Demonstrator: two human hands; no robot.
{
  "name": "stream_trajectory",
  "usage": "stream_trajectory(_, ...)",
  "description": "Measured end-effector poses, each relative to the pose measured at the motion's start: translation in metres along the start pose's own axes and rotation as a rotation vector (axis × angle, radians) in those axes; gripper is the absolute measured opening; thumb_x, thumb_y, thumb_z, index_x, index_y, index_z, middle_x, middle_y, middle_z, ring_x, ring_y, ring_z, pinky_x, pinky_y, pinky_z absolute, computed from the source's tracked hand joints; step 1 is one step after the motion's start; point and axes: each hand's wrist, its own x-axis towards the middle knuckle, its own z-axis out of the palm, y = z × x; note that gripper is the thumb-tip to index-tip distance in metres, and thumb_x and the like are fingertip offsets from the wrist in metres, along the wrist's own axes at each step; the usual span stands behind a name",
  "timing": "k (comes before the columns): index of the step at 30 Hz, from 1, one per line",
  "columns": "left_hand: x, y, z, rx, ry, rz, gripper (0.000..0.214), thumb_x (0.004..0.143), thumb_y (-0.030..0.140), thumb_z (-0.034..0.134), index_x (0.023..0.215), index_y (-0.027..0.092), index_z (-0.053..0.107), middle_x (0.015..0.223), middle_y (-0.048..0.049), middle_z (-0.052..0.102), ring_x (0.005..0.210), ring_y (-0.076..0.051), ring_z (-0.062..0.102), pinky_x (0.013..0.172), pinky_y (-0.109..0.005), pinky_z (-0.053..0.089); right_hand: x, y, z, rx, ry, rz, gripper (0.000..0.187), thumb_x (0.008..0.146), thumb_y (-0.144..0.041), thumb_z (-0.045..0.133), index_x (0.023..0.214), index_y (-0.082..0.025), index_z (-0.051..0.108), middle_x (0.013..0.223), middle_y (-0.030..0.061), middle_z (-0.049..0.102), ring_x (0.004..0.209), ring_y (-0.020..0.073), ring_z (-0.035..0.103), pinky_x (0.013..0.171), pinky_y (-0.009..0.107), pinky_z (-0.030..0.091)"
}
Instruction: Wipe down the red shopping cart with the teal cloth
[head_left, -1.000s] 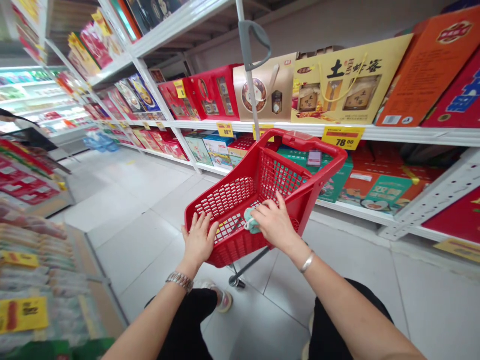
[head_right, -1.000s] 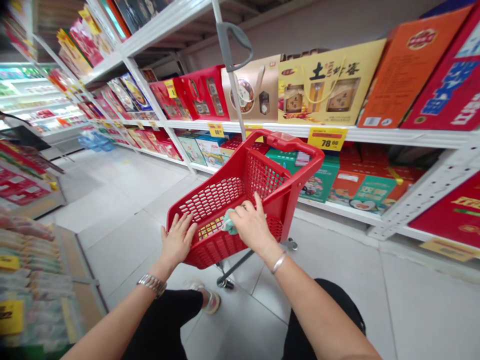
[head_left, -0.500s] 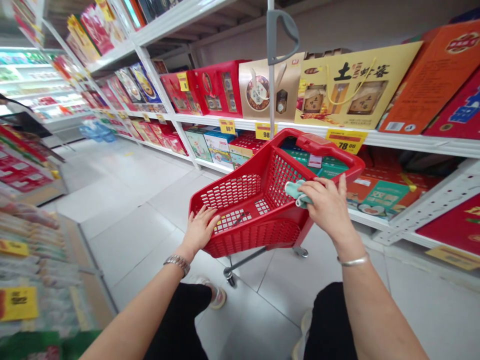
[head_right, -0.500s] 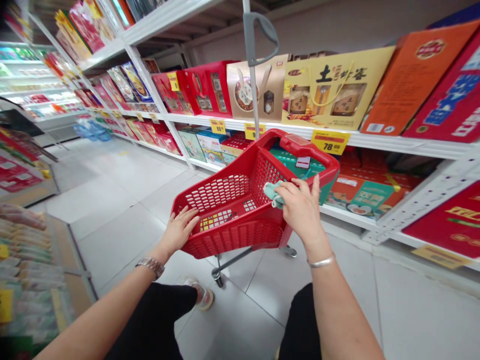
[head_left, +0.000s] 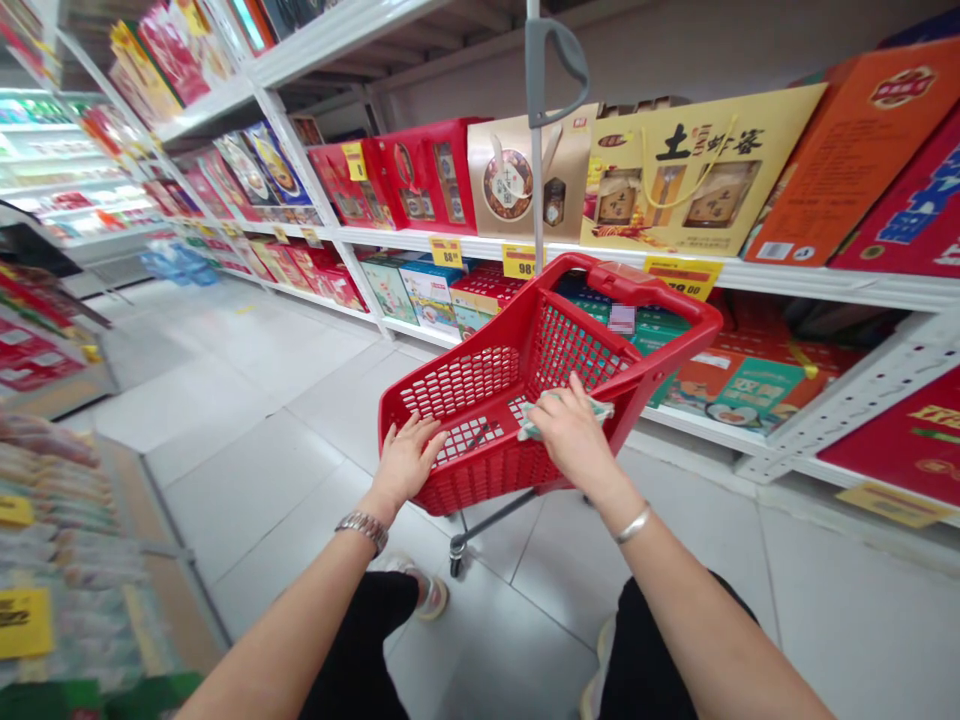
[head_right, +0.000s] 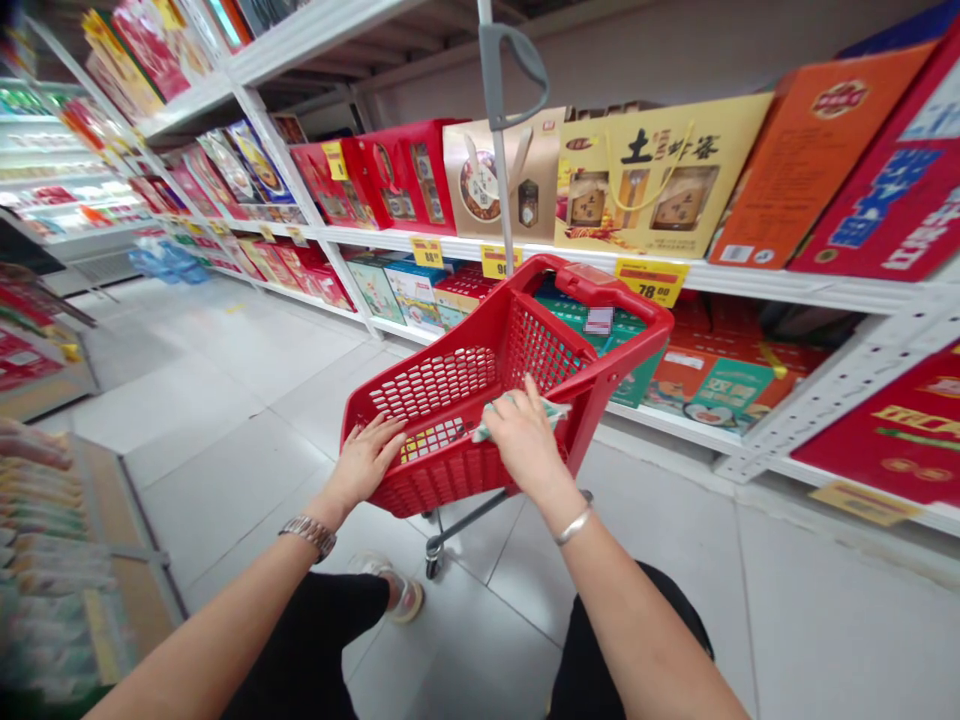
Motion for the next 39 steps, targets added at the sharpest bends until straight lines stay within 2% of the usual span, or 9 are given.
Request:
stream_trajectory(3,-0.001,0.005,0.002,-0.006,-0.009,-0.005,0.05,0.1,0.044,0.034,0.131,0.021,0.064,0.144,-0.0093,0.06,0.146,-0.027,0.04,0.122,-0.058,0.026,0.007,-0.033,0.019,0.012,-0.031,-0.116,0.017,0.096,-0.015,0.056,0.092,-0.024,0.071,0.088,0.0034,0.066,0.094,0.0217,0.055,0.123,0.051,0.024)
stream_trajectory(6,-0.002,0.004,0.004,-0.014,-0.021,-0.005,0.049,0.1,0.043,0.034,0.131,0.02,0.064,0.144,-0.009,0.06,0.146,-0.027,0.04,0.122,-0.057,0.026,0.012,-0.04,0.022,0.011,-0.05,-0.148,0.013,0.095,-0.019,0.06,0.092,-0.024,0.072,0.086,0.0026,0.067,0.094,0.0208,0.056,0.124,0.051,0.02)
stream_trajectory(11,-0.002,-0.004,0.001,-0.018,-0.029,-0.015,0.051,0.1,0.045,0.031,0.13,0.021,0.065,0.143,-0.0081,0.061,0.146,-0.027,0.041,0.122,-0.056,0.026,0.005,0.011,-0.009,-0.008,-0.005,-0.019,0.009,0.089,-0.025,0.072,0.097,-0.03,0.074,0.093,0.0006,0.074,0.103,0.0253,0.056,0.121,0.067,0.006)
stream_trajectory(17,-0.005,-0.005,-0.002,-0.011,-0.052,-0.025,0.052,0.1,0.045,0.032,0.132,0.019,0.064,0.143,-0.0095,0.061,0.146,-0.027,0.04,0.123,-0.054,0.026,-0.022,0.08,-0.042,-0.144,0.277,0.179,0.028,0.092,-0.015,0.062,0.111,-0.032,0.073,0.122,0.0024,0.073,0.128,0.0335,0.047,0.115,0.075,-0.005)
stream_trajectory(20,-0.007,-0.003,-0.002,-0.01,-0.053,-0.038,0.05,0.1,0.044,0.033,0.131,0.019,0.065,0.142,-0.009,0.062,0.146,-0.027,0.041,0.122,-0.055,0.027,-0.026,0.096,-0.038,-0.11,0.351,0.196,0.036,0.094,-0.011,0.051,0.117,-0.029,0.071,0.127,0.0049,0.07,0.131,0.0305,0.048,0.118,0.07,0.006)
stream_trajectory(24,-0.008,-0.001,0.0,-0.011,-0.062,-0.054,0.049,0.1,0.044,0.034,0.13,0.02,0.065,0.142,-0.0084,0.062,0.145,-0.026,0.042,0.122,-0.053,0.029,-0.026,0.105,-0.036,0.032,0.397,0.144,0.041,0.094,-0.01,0.042,0.114,-0.026,0.072,0.121,0.0077,0.071,0.125,0.0264,0.056,0.115,0.058,0.031)
stream_trajectory(28,-0.01,0.0,0.003,-0.026,-0.049,-0.048,0.05,0.099,0.045,0.034,0.129,0.02,0.066,0.139,-0.0089,0.064,0.143,-0.027,0.046,0.12,-0.052,0.032,-0.024,0.107,-0.046,0.106,0.514,0.205,0.035,0.098,-0.021,0.045,0.124,-0.025,0.067,0.118,0.0097,0.07,0.114,0.0244,0.062,0.104,0.045,0.046)
stream_trajectory(32,-0.012,0.003,0.004,-0.045,-0.028,-0.047,0.05,0.099,0.046,0.036,0.126,0.02,0.068,0.136,-0.0093,0.067,0.139,-0.028,0.049,0.119,-0.05,0.035,-0.019,0.098,-0.035,-0.017,0.611,0.29,0.033,0.098,-0.025,0.048,0.124,-0.024,0.067,0.117,0.0101,0.07,0.118,0.0267,0.058,0.114,0.053,0.035)
stream_trajectory(39,-0.012,0.012,0.003,-0.076,0.019,-0.054,0.047,0.098,0.045,0.038,0.117,0.018,0.072,0.125,-0.0114,0.073,0.123,-0.027,0.063,0.111,-0.042,0.045,-0.011,0.046,0.012,-0.051,0.474,0.227,0.032,0.095,-0.015,0.046,0.114,-0.022,0.071,0.103,0.0097,0.072,0.111,0.026,0.057,0.115,0.052,0.029)
